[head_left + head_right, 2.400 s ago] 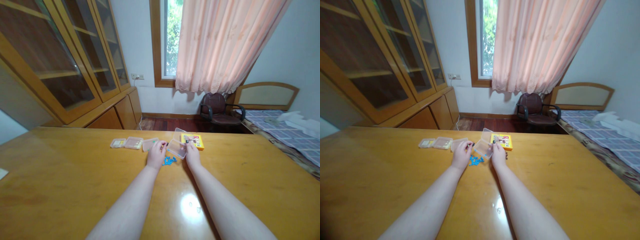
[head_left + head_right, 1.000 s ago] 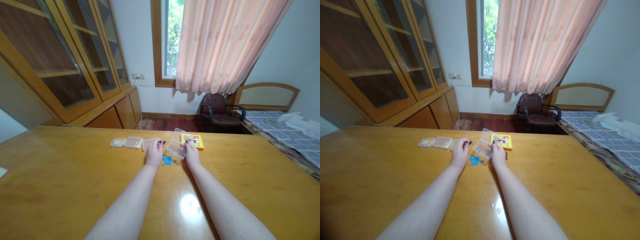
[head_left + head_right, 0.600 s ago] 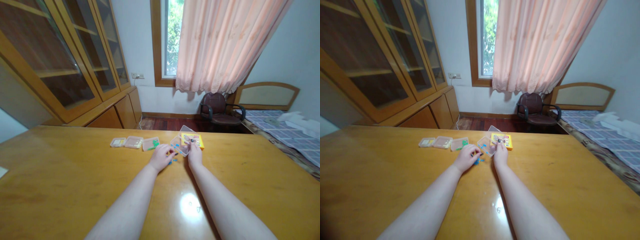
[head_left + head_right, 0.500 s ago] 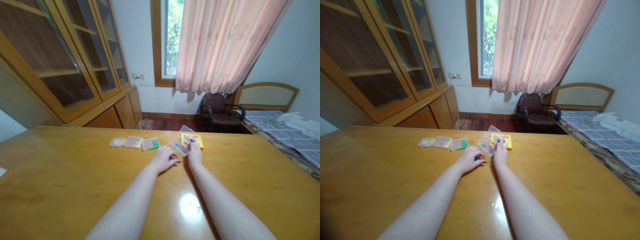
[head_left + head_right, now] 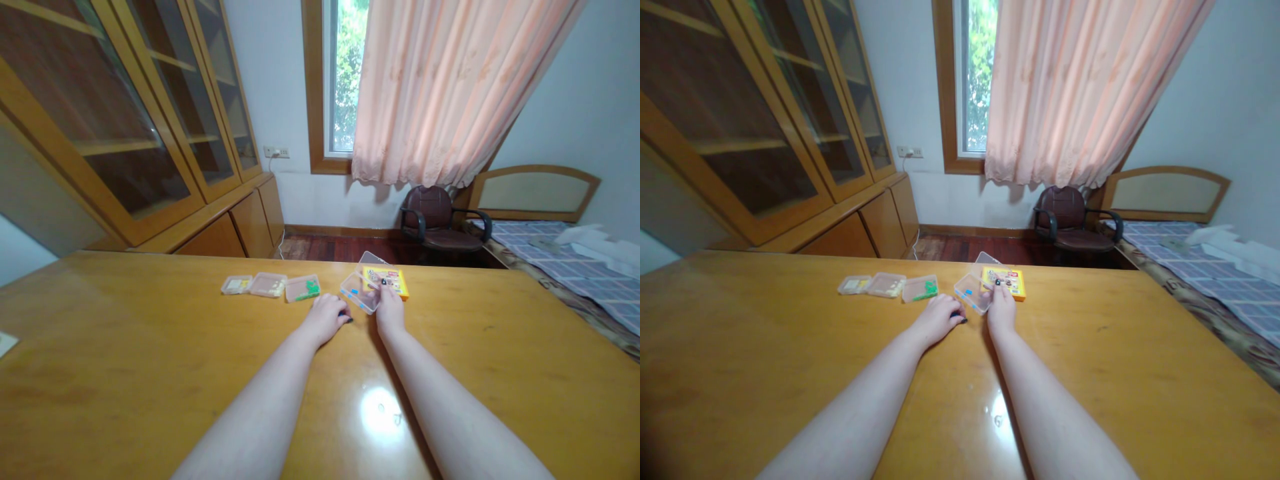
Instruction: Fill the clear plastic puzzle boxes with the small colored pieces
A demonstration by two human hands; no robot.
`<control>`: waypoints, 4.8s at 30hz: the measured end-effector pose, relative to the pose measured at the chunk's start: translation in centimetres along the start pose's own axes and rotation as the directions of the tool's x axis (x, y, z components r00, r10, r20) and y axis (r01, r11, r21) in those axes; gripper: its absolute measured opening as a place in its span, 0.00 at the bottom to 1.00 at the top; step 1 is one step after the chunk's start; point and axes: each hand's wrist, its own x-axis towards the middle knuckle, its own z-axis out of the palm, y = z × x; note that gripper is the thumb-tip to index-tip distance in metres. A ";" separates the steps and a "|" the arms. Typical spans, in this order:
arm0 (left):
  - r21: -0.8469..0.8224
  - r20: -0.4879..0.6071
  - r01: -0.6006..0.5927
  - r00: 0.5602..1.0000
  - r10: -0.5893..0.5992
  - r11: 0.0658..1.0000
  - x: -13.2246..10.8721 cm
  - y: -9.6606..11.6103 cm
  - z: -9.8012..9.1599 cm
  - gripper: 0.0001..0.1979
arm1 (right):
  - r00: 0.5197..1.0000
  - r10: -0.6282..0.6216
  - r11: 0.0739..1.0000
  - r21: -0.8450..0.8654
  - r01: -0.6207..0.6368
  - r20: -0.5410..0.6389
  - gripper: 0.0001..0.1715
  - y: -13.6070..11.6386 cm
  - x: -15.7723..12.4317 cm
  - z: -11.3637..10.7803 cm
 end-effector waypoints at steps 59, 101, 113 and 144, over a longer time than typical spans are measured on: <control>-0.038 -0.023 0.135 0.990 -0.136 0.990 0.3 -0.3 0.0 0.04 | 0.998 0.051 0.999 0.004 -0.051 0.030 0.19 0.1 -0.1 0.2; -0.095 -0.106 0.156 0.980 -0.165 0.983 -0.1 -0.3 -0.1 0.07 | 1.000 0.012 1.000 -0.009 -0.012 -0.005 0.20 0.2 0.1 0.1; -0.040 -0.076 0.145 0.986 -0.147 0.989 0.1 -0.7 0.3 0.05 | 1.000 0.027 0.999 0.018 -0.026 -0.011 0.17 0.1 -0.1 0.1; 0.037 -0.083 0.269 0.961 -0.265 0.963 0.1 -0.9 0.0 0.05 | 0.997 0.054 0.997 -0.055 -0.051 0.050 0.16 0.2 0.0 0.1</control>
